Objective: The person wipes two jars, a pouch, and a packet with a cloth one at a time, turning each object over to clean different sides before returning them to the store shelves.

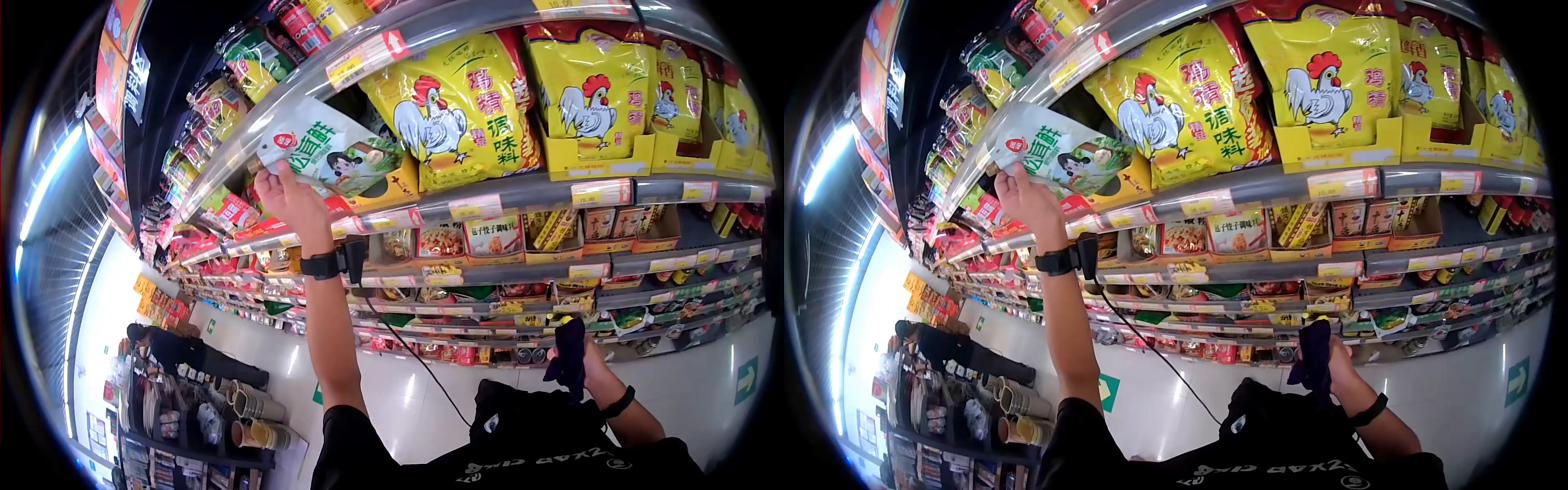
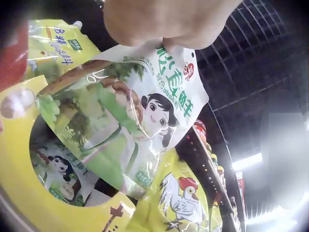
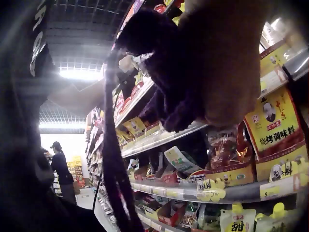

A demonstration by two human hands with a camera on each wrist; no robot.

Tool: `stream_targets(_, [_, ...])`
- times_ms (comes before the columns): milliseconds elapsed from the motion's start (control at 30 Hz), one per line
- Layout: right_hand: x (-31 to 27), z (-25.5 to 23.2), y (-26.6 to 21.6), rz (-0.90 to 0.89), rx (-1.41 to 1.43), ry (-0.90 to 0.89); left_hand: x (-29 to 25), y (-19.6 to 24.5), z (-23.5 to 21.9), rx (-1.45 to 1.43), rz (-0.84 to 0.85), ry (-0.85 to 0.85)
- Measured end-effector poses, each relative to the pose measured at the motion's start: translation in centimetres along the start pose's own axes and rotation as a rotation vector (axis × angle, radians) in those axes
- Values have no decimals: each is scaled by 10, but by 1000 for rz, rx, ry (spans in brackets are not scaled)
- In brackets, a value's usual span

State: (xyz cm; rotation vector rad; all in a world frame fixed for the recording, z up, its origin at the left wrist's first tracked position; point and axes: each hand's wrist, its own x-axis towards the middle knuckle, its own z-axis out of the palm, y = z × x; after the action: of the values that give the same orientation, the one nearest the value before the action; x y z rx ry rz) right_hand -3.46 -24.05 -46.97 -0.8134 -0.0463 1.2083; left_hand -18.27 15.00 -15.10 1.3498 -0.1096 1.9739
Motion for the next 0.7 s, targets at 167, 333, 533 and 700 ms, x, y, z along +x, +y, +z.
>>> stream_targets(167, [6,-23,6,-102,-65,61,3,-6,1,137,58,59])
stream_targets(333, [12,-25,10,-76,-35,85,5,-17,-3,184,82,-32])
stream_targets(533, [16,-24,10,-19,-7,103,5,-16,7,238,242,-13])
stream_targets(700, [19,-14,11,-67,-67,78,-9,-26,8,350,339,-14])
